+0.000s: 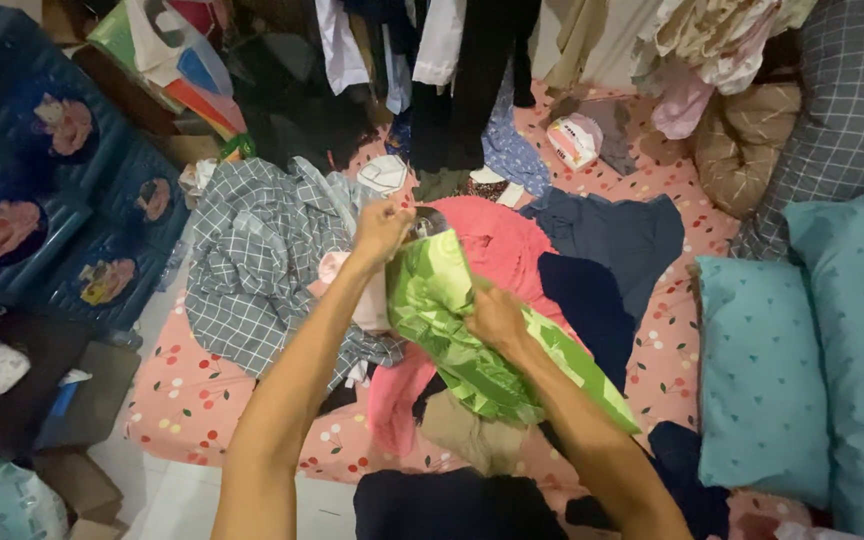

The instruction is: The person places two light blue pillows on a bed, then puts a pink pillowcase onto a green checkered pillow. They adjust the case and tuck the pillow inside.

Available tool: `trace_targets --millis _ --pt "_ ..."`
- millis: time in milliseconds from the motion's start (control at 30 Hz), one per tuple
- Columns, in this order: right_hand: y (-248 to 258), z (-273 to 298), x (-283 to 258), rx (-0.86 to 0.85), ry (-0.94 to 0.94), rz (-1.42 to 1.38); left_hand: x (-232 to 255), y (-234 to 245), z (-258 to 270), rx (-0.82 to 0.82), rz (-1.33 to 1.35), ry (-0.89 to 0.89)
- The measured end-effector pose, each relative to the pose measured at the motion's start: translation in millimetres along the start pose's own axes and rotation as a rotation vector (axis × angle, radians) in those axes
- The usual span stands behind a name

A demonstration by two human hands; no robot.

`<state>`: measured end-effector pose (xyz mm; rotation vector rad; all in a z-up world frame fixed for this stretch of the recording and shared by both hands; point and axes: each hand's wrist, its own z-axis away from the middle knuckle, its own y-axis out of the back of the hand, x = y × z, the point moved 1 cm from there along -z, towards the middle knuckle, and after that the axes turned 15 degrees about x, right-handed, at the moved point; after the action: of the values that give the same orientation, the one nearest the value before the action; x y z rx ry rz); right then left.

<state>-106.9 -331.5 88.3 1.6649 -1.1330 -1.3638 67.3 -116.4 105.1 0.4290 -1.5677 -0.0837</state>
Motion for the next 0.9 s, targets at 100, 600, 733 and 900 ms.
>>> trace_targets --millis 100,600,733,900 --pt "-15 2 0 -0.038 0.085 0.039 -12 -25 -12 -0.039 -0.026 -0.108" --pt "-14 -15 -37 -0.265 -0.074 -0.067 12 -50 93 -0.394 -0.28 -0.446" --pt "-51 -29 2 -0.409 -0.226 -0.102 13 -55 109 -0.404 -0.266 -0.469" --pt "-64 -28 8 -0.324 -0.31 -0.123 22 -42 106 -0.49 -0.382 -0.462"
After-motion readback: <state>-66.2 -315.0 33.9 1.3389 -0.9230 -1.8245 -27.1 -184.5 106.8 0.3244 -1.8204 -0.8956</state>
